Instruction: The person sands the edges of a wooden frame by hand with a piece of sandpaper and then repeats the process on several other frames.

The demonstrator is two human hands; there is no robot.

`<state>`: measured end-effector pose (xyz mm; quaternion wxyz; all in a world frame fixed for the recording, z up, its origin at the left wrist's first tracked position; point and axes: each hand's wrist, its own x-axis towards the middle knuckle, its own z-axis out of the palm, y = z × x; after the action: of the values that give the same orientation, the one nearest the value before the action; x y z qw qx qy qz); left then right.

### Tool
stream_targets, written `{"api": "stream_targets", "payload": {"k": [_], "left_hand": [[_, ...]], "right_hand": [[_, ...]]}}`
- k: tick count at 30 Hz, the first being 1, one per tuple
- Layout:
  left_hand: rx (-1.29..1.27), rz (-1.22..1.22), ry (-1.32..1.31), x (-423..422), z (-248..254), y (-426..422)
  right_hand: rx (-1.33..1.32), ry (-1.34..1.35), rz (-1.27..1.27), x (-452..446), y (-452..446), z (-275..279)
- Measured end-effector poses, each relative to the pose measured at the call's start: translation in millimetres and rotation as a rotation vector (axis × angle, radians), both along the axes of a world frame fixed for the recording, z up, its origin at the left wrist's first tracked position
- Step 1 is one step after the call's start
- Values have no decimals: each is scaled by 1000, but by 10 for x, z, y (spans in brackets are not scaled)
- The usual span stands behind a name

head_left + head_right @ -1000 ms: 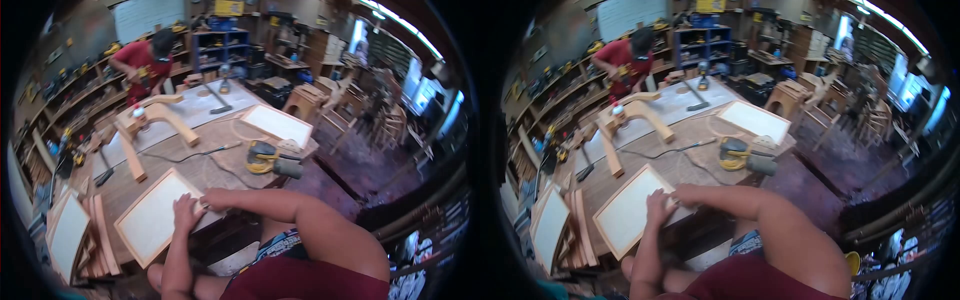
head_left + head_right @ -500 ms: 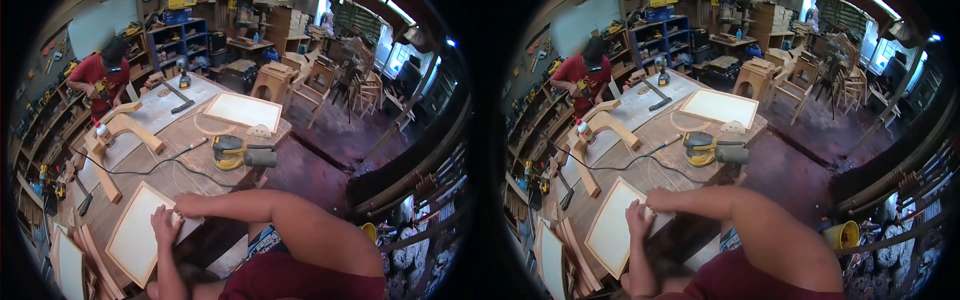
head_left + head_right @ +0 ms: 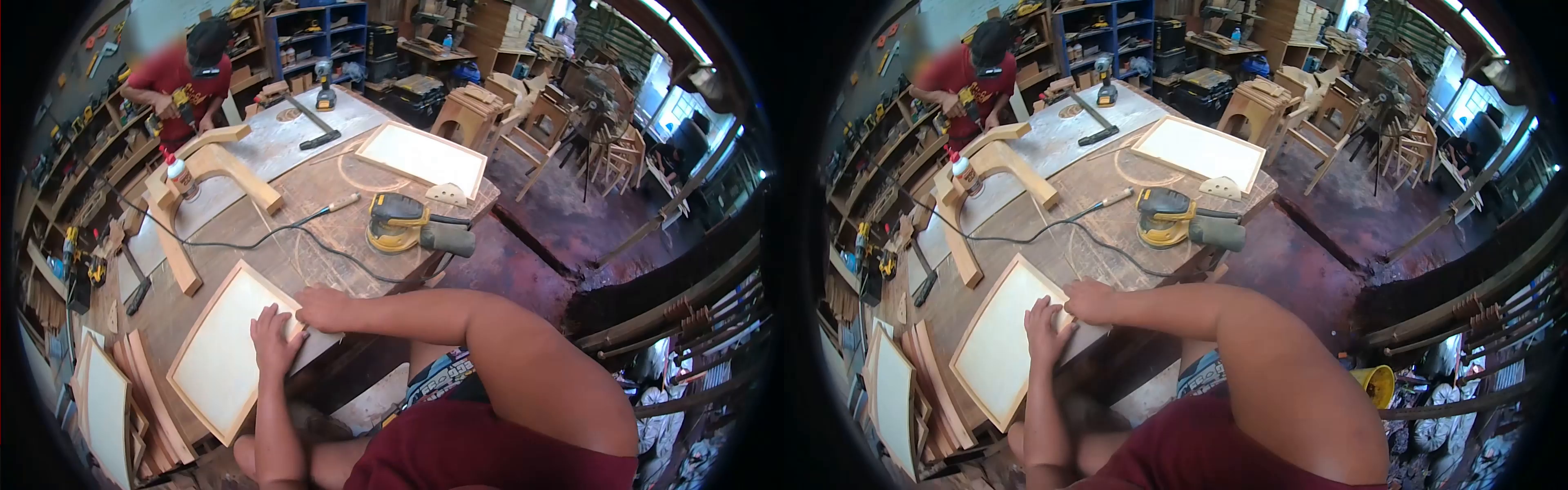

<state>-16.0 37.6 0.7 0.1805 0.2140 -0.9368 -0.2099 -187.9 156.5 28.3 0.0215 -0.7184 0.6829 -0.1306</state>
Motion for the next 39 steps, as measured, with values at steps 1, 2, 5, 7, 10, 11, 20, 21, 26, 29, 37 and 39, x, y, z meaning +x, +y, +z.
{"api": "stream_targets", "payload": {"k": [1, 2, 5, 7, 10, 11, 20, 21, 26, 29, 37, 39], "left_hand": [[-3, -5, 8, -13, 15, 2], [1, -2, -4, -13, 12, -1], [-8, -3, -1, -9, -15, -7], [-2, 12, -16, -11, 16, -2], [-19, 9, -8, -4, -21, -4], [-15, 29, -19, 7, -23, -1], [16, 14, -49, 20, 34, -27], [6, 21, -25, 10, 17, -42], [10, 44, -41, 28, 48, -43], [23, 4, -66, 69, 113, -37], [7, -45, -48, -5, 51, -77], [64, -35, -116, 42, 137, -54]], "right_hand": [[-33, 2, -10, 0, 9, -19], [-30, 4, 6, 36, 25, -39], [-9, -168, -99, 98, 53, -94], [-1, -82, -42, 1, 20, -30], [22, -47, -28, 15, 35, 4], [36, -31, -37, 49, 30, 6], [52, -156, -60, 52, -22, 68], [91, -181, -118, 138, -9, 50], [25, -155, -64, 157, -65, 30], [40, -121, -75, 73, 11, 108], [92, -173, -43, 275, -60, 212], [34, -107, -74, 54, -13, 139]]}}
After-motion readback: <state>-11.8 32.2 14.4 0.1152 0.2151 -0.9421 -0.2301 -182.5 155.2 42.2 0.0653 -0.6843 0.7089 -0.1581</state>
